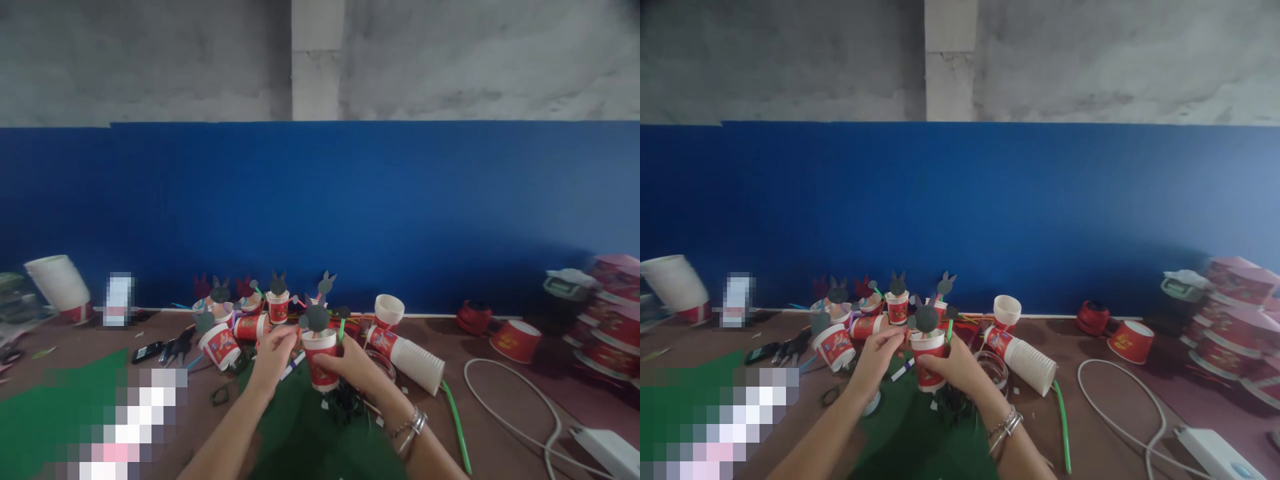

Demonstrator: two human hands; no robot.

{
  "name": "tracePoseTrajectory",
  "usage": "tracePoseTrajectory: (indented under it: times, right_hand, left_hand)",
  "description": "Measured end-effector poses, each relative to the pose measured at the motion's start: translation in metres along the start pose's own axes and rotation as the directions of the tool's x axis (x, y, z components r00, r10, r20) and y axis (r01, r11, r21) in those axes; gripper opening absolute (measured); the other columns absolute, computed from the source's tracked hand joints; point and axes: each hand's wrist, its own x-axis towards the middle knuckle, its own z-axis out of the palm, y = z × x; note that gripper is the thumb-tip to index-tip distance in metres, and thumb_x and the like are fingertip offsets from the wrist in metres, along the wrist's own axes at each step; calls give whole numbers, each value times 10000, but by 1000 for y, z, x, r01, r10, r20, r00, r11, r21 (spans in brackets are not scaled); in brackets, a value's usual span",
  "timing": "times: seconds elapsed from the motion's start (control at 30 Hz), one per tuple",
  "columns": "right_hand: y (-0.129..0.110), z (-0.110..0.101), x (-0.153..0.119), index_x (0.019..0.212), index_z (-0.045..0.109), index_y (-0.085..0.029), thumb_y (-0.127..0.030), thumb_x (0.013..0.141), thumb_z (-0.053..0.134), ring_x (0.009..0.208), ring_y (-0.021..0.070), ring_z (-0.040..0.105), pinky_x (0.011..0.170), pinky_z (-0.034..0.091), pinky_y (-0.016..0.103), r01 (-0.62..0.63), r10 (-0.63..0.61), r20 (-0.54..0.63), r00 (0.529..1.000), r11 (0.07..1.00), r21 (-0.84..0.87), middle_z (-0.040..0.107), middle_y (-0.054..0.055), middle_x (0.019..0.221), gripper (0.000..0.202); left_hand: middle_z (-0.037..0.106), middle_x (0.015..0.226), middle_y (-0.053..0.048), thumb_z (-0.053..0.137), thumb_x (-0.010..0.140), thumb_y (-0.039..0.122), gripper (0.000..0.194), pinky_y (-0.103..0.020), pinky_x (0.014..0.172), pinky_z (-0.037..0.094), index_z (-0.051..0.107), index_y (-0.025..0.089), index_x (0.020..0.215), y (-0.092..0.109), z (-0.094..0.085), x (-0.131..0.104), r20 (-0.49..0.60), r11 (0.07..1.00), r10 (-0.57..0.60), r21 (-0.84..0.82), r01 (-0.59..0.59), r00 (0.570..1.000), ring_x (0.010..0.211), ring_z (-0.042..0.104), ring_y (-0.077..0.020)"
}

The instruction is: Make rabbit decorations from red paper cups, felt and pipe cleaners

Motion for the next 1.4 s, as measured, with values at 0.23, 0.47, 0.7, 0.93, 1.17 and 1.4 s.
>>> tracePoseTrajectory:
  times: [0.23,0.47,0.7,0.93,1.17,1.4]
  right_hand:
    - [0,1,-1,1058,591,-144,-298,649,725,930,246,640,821,504,360,56,-55,84,995,998,-4,698,68,997,457]
    - [0,0,-5,1064,608,-158,-276,681,702,916,245,647,790,513,340,22,-21,153,988,1000,-3,707,56,976,412]
    - [-7,-2,-5,1122,587,-159,-451,779,595,1024,241,593,883,462,346,72,-72,-3,997,997,38,656,86,1103,451]
    - [-12,-7,-2,1079,629,-150,-457,825,497,881,228,607,755,482,323,154,-141,-314,939,988,17,682,83,949,420]
    - [-11,-6,-5,921,705,-168,-418,772,565,645,190,572,567,437,275,156,-175,-342,923,984,-82,673,52,727,323]
    - [-9,-9,-2,630,611,-163,-351,835,462,653,159,512,598,396,262,238,-304,-233,924,932,-272,578,30,675,316]
  left_hand:
    - [536,514,23,652,687,394,263,-209,491,338,707,137,689,-4,0,1,2,999,-25,43,25,1000,520,442,-109]
    - [556,508,37,682,652,376,279,-205,480,333,692,136,794,-7,0,4,57,991,-105,-77,109,993,476,454,-101]
    - [634,634,0,664,659,367,232,-244,631,422,646,157,755,-9,1,5,23,991,-41,-129,43,999,644,570,-159]
    - [610,573,15,642,643,372,259,-215,508,372,648,138,752,-10,3,3,-14,997,-61,-52,60,998,525,513,-120]
    - [617,591,2,631,669,370,247,-228,523,414,649,137,748,-10,6,-1,-11,999,-17,29,17,1000,551,539,-135]
    - [714,792,-64,600,731,323,214,-264,671,464,672,137,809,-7,9,-5,74,998,52,43,-55,996,732,629,-192]
